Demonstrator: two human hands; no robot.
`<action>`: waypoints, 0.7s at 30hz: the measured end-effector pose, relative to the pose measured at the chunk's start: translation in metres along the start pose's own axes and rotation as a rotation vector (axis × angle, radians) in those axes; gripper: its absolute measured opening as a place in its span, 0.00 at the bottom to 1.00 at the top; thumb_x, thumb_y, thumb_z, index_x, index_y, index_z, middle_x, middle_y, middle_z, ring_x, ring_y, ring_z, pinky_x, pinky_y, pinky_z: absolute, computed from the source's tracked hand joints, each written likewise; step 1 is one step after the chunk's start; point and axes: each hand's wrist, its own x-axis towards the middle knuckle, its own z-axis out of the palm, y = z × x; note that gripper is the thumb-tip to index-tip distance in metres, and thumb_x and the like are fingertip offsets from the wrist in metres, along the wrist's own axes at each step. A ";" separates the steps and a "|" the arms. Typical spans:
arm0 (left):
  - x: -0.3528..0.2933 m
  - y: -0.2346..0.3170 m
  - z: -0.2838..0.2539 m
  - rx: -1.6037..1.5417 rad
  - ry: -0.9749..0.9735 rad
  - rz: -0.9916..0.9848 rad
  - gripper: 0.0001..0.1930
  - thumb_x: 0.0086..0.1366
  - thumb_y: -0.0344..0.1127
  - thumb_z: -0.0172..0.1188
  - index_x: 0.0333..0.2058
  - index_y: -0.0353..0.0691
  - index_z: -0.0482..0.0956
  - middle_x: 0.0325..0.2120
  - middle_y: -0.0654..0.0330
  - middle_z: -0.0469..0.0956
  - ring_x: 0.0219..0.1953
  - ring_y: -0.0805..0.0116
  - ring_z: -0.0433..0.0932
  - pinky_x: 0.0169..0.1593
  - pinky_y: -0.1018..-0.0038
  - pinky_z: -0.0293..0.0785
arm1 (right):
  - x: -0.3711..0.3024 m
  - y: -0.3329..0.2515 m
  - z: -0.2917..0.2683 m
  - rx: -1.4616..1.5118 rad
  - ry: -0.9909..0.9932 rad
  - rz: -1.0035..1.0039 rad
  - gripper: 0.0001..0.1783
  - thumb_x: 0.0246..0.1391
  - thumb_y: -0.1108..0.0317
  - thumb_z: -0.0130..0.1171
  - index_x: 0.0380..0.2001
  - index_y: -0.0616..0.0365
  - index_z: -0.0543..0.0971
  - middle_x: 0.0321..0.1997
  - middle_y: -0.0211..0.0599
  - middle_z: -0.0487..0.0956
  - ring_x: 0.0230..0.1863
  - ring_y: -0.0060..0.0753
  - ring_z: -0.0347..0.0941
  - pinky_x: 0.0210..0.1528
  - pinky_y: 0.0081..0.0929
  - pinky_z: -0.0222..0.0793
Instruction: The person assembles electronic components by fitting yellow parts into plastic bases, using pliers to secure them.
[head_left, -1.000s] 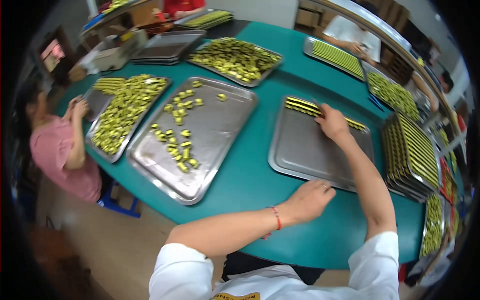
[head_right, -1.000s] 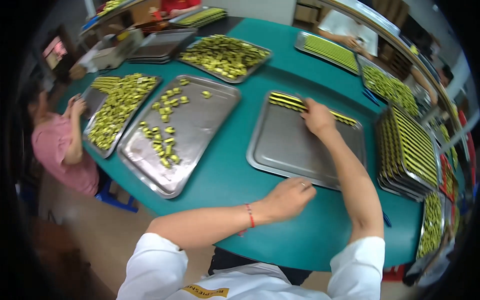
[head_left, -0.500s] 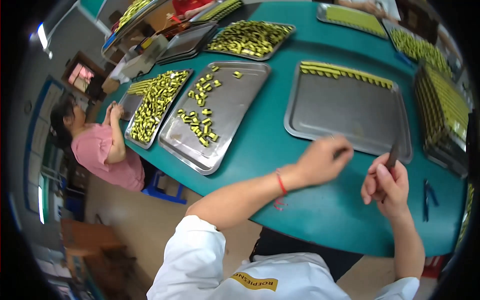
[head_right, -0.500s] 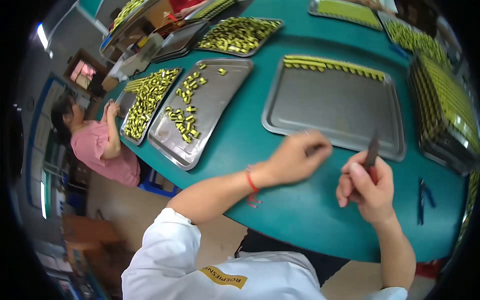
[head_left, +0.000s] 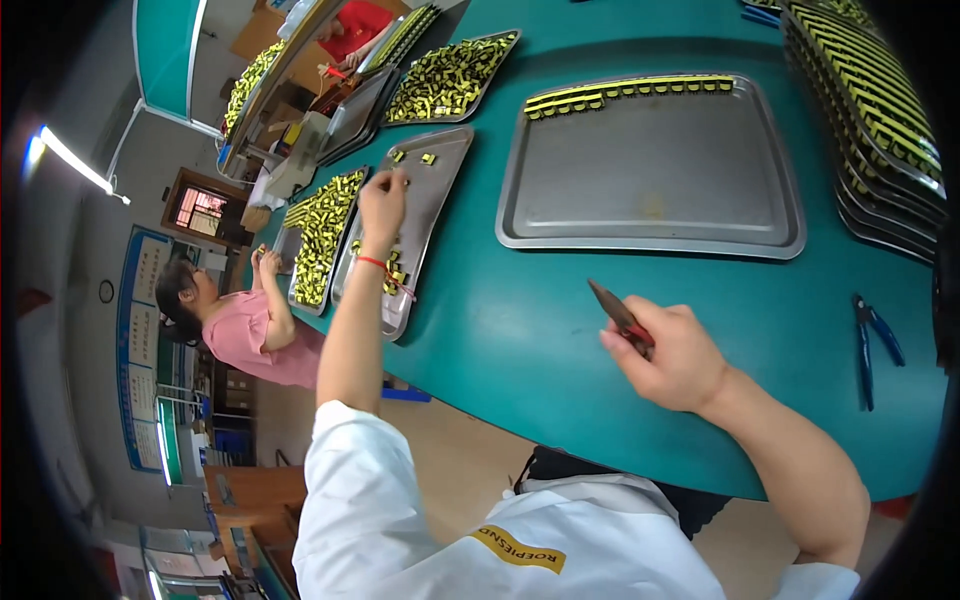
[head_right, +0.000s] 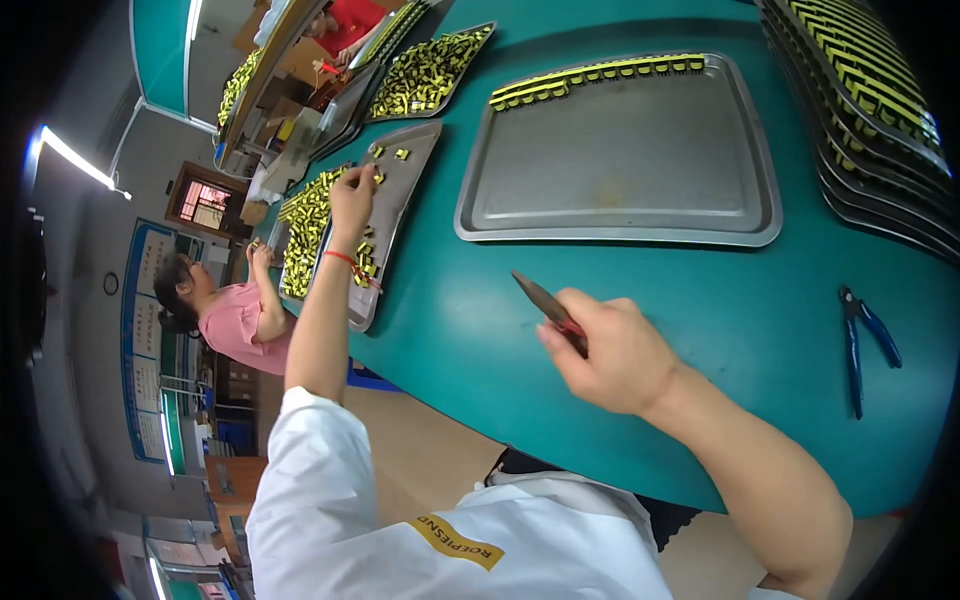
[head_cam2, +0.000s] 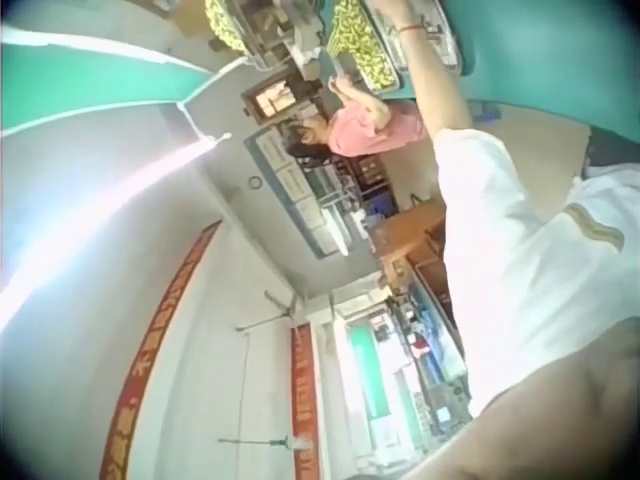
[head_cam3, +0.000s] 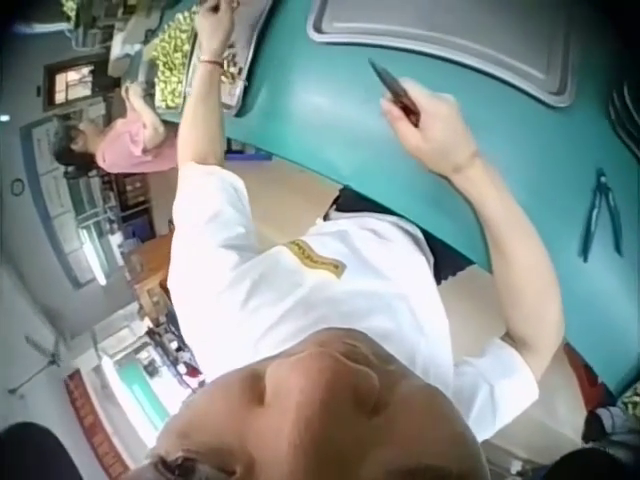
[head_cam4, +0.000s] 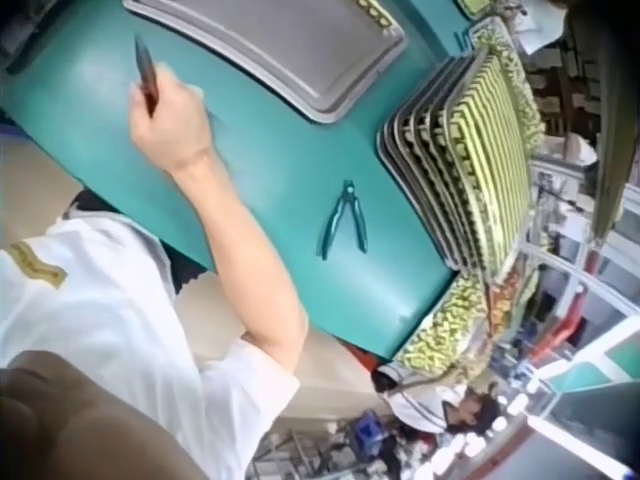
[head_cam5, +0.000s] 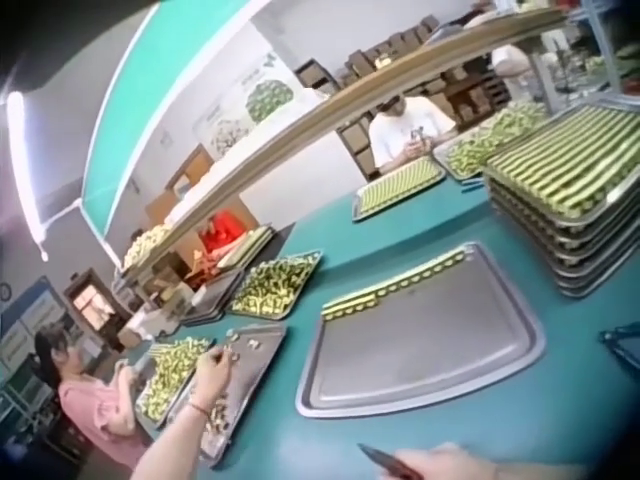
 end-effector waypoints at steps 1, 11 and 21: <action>-0.001 0.007 0.012 0.169 0.021 -0.035 0.16 0.65 0.43 0.60 0.36 0.33 0.84 0.27 0.45 0.81 0.30 0.55 0.81 0.37 0.66 0.74 | -0.001 0.004 -0.005 -0.022 0.006 0.024 0.07 0.57 0.71 0.59 0.28 0.61 0.72 0.14 0.34 0.69 0.14 0.28 0.63 0.19 0.27 0.59; -0.014 -0.041 -0.016 0.535 -0.314 -0.125 0.15 0.61 0.41 0.60 0.43 0.40 0.84 0.43 0.44 0.81 0.48 0.45 0.79 0.53 0.60 0.74 | 0.005 0.005 -0.008 -0.033 -0.038 0.112 0.08 0.60 0.68 0.57 0.31 0.61 0.72 0.17 0.31 0.74 0.17 0.22 0.70 0.22 0.24 0.66; -0.005 -0.034 -0.039 0.041 0.024 -0.261 0.18 0.59 0.41 0.62 0.42 0.33 0.82 0.37 0.48 0.83 0.38 0.56 0.83 0.43 0.65 0.77 | -0.009 -0.011 -0.010 -0.033 -0.138 0.129 0.10 0.55 0.78 0.50 0.42 0.63 0.71 0.26 0.32 0.75 0.26 0.21 0.72 0.31 0.22 0.70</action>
